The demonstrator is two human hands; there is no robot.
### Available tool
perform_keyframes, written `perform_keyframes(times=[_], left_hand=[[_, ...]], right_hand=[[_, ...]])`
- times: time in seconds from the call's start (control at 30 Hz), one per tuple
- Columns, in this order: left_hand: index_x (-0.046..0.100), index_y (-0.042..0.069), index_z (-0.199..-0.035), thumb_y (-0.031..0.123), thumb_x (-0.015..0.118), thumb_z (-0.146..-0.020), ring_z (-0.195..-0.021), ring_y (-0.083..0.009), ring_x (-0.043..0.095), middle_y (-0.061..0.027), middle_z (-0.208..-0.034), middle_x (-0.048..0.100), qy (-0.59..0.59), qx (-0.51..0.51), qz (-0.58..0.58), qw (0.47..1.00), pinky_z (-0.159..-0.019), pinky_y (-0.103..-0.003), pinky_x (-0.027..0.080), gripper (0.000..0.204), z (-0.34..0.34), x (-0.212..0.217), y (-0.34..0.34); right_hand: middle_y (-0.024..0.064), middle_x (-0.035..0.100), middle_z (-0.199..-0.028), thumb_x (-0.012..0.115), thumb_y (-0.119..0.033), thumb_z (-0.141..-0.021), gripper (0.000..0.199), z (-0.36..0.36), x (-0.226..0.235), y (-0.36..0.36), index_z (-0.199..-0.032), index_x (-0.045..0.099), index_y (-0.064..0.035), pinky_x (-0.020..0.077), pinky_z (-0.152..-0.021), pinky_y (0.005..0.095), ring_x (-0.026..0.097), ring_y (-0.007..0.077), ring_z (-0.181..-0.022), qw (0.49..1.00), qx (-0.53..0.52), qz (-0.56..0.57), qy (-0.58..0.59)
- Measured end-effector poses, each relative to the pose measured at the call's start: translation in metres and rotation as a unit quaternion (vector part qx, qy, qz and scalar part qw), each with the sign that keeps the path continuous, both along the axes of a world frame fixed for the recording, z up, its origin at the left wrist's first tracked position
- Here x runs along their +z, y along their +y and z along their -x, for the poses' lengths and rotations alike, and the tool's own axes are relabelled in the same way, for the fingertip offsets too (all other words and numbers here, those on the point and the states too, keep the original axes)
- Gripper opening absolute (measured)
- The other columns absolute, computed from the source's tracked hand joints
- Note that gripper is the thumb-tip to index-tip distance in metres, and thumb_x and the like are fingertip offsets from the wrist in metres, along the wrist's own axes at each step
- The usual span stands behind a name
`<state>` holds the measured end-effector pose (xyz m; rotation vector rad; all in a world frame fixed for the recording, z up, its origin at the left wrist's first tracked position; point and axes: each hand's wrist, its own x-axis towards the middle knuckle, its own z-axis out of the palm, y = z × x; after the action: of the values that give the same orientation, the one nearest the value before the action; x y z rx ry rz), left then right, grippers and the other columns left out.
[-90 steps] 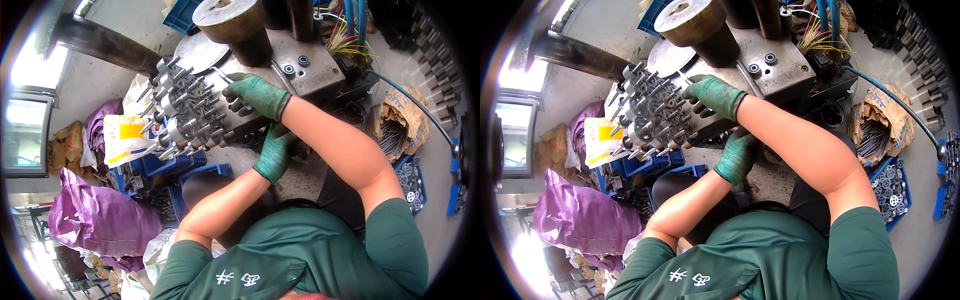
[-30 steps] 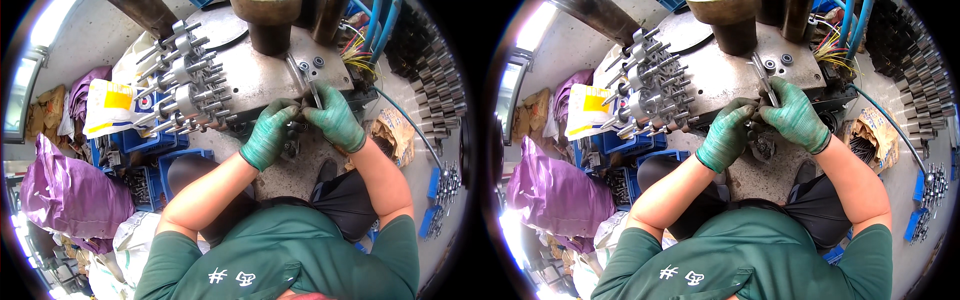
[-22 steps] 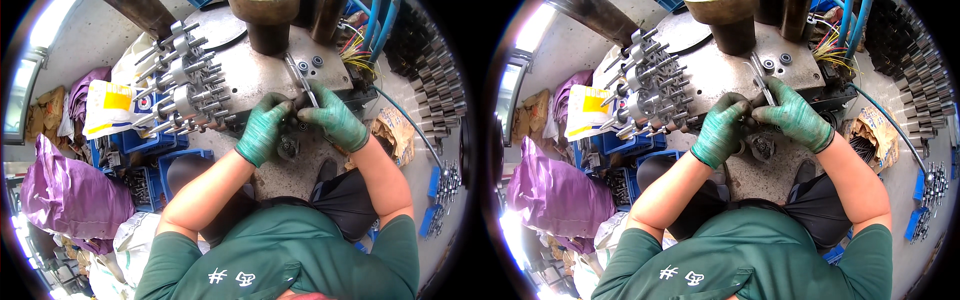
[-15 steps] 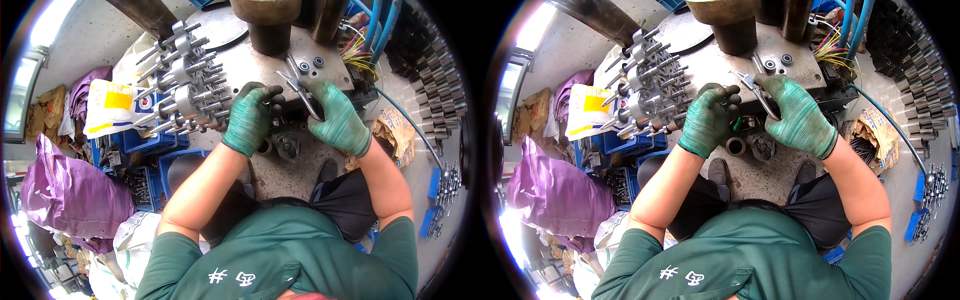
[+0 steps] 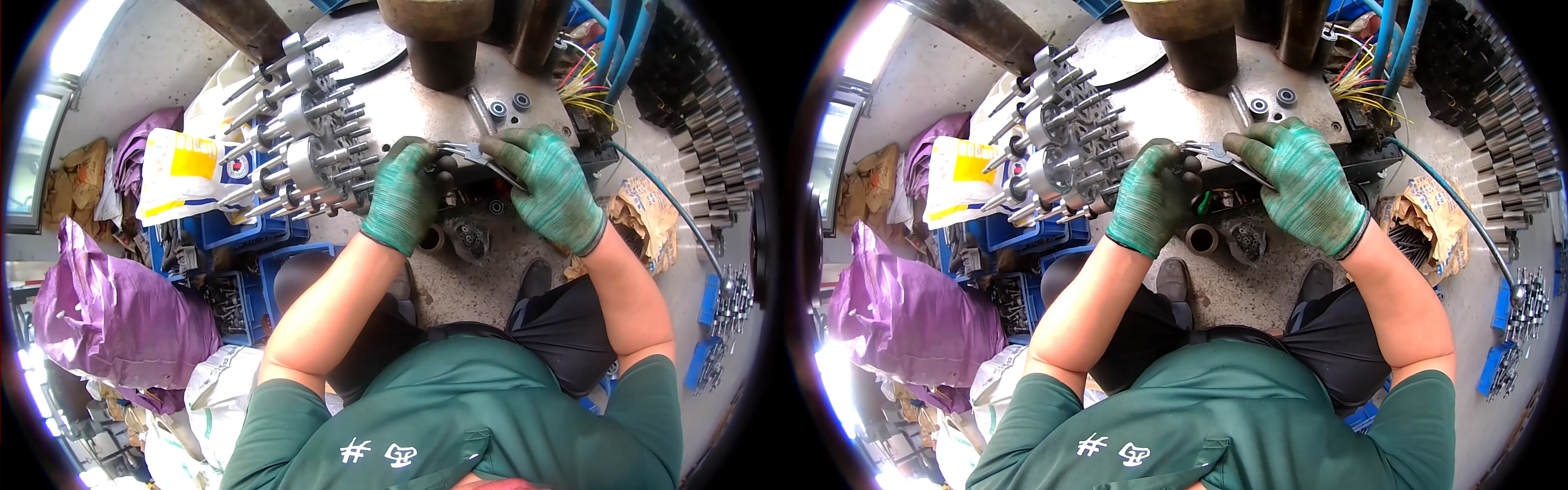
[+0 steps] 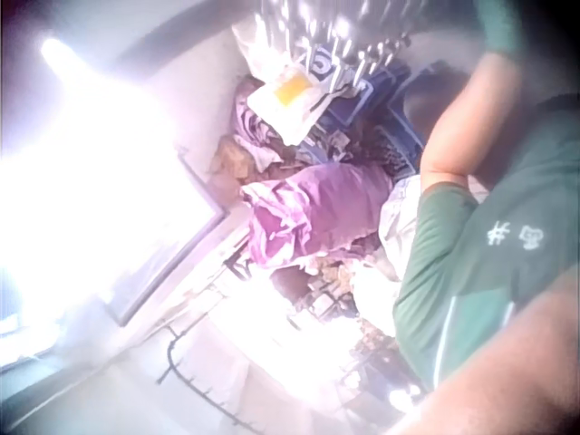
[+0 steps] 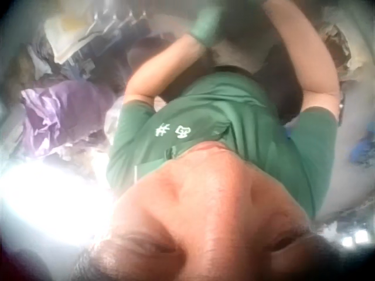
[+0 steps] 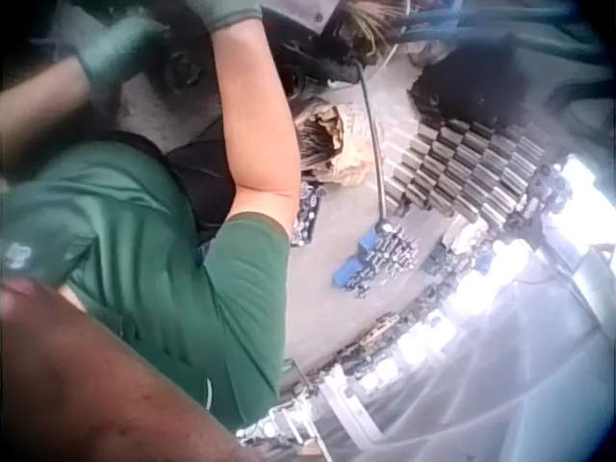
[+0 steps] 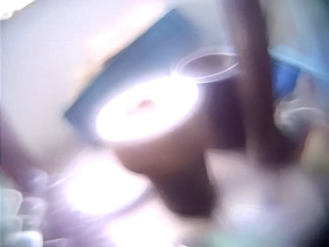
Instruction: The person assembles metal components using a press machine. The person picks up metal pins and small circular rings, positions them on the press, and uses a handheld tool to secure them.
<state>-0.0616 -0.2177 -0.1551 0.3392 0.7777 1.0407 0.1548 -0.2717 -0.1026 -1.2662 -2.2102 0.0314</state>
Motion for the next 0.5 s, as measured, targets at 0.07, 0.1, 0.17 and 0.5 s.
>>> perform_keyframes(times=[0.07,0.1,0.17,0.5], left_hand=[[0.056,0.009,-0.1,0.009,0.062,-0.094,-0.081,-0.0227,0.063,-0.0085,-0.095,0.062,-0.002,0.001,0.011,1.0,-0.067,-0.031,0.054,0.009,-0.001,-0.001,-0.001],[0.056,0.009,-0.1,0.009,0.063,-0.094,-0.081,-0.0226,0.063,-0.0084,-0.094,0.061,-0.002,0.003,0.016,1.0,-0.067,-0.031,0.054,0.009,0.0,-0.002,-0.001],[0.056,0.009,-0.1,0.01,0.063,-0.094,-0.082,-0.0225,0.063,-0.008,-0.093,0.061,-0.001,0.003,0.017,1.0,-0.068,-0.031,0.054,0.009,0.001,-0.002,-0.001],[0.055,0.003,-0.113,0.004,0.054,-0.094,-0.09,-0.0254,0.065,-0.0158,-0.106,0.064,-0.022,0.024,0.021,0.999,-0.079,-0.036,0.056,0.019,-0.014,-0.01,-0.022]], right_hand=[[0.0147,0.069,-0.12,0.07,0.006,-0.066,0.063,0.0,-0.001,0.001,-0.128,0.071,-0.0085,0.0546,-0.092,0.0455,0.064,0.0368,-0.105,1.0,0.002,-0.002,-0.002],[0.0147,0.069,-0.12,0.07,0.006,-0.066,0.063,0.001,-0.001,0.001,-0.128,0.071,-0.0087,0.0546,-0.092,0.0456,0.064,0.0369,-0.105,1.0,0.003,0.003,-0.005],[0.0147,0.069,-0.119,0.07,0.006,-0.067,0.064,0.002,0.0,0.002,-0.128,0.071,-0.0089,0.0546,-0.093,0.0459,0.064,0.0371,-0.105,1.0,0.006,0.013,-0.01],[0.0185,0.072,-0.119,0.063,0.0,-0.077,0.054,0.009,-0.003,0.019,-0.13,0.07,-0.0051,0.0569,-0.094,0.0433,0.07,0.0364,-0.106,0.987,-0.022,0.128,0.092]])
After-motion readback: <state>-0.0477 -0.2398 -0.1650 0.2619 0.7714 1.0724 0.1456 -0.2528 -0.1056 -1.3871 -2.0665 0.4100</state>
